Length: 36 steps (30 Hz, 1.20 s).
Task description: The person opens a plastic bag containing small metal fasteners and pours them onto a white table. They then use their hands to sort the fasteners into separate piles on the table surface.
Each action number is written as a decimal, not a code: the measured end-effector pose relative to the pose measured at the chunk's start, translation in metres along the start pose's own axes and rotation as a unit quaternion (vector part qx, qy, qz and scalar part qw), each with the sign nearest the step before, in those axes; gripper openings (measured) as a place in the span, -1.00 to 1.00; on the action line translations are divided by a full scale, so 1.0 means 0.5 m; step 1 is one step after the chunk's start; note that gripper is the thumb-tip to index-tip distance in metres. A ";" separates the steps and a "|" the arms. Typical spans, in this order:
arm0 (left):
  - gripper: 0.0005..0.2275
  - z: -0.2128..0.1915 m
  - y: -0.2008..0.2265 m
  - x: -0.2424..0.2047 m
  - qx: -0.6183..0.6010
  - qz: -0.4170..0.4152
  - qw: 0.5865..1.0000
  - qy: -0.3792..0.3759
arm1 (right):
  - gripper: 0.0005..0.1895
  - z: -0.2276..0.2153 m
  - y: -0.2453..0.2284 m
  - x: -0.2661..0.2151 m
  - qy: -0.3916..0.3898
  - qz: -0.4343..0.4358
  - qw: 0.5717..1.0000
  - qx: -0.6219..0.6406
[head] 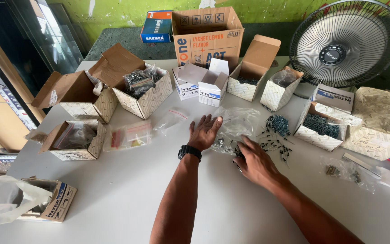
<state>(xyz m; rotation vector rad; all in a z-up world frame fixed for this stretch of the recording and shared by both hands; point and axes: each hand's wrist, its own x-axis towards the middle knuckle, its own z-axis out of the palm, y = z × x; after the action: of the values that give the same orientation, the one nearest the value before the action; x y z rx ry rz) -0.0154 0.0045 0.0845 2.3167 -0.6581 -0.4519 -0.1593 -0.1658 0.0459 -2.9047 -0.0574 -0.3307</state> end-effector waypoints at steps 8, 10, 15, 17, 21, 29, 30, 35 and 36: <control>-0.60 0.151 -0.153 0.135 -0.001 0.070 0.932 0.356 | -0.06 -0.084 -0.066 0.115 -0.110 0.057 0.992 0.032; -0.65 0.159 -0.165 0.160 0.018 0.065 0.922 0.382 | 0.16 -0.157 -0.109 0.133 -0.141 0.094 0.985 0.024; -0.67 0.150 -0.168 0.161 0.011 0.014 0.945 0.325 | 0.38 0.005 -0.011 0.197 -0.209 0.142 0.963 0.097; -0.67 0.139 -0.157 0.157 0.013 -0.004 0.950 0.311 | 0.34 0.010 -0.002 0.208 -0.224 0.130 0.962 0.088; -0.72 0.119 -0.125 0.145 0.013 -0.063 0.954 0.292 | 0.29 0.250 0.160 0.247 -0.234 0.117 0.958 0.116; -0.58 0.103 -0.097 0.162 -0.010 -0.110 0.961 0.255 | -0.26 0.127 0.078 0.174 -0.123 0.063 0.988 0.065; -0.48 0.094 -0.084 0.156 -0.027 -0.114 0.962 0.247 | -0.31 0.111 0.066 0.160 -0.094 0.030 0.994 0.053; -0.57 0.107 -0.092 0.221 -0.033 -0.121 0.967 0.220 | -0.33 -0.004 -0.021 0.131 -0.081 0.018 0.992 0.100; -0.61 0.113 -0.103 0.244 -0.033 -0.131 0.966 0.222 | -0.32 -0.064 -0.063 0.121 -0.085 0.029 0.990 0.106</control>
<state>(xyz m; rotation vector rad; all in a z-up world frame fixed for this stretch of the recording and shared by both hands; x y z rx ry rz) 0.0735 -0.0608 -0.0079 2.3369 -0.1191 -0.0590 -0.1096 -0.1410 0.0966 -2.7096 -0.0325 -0.0629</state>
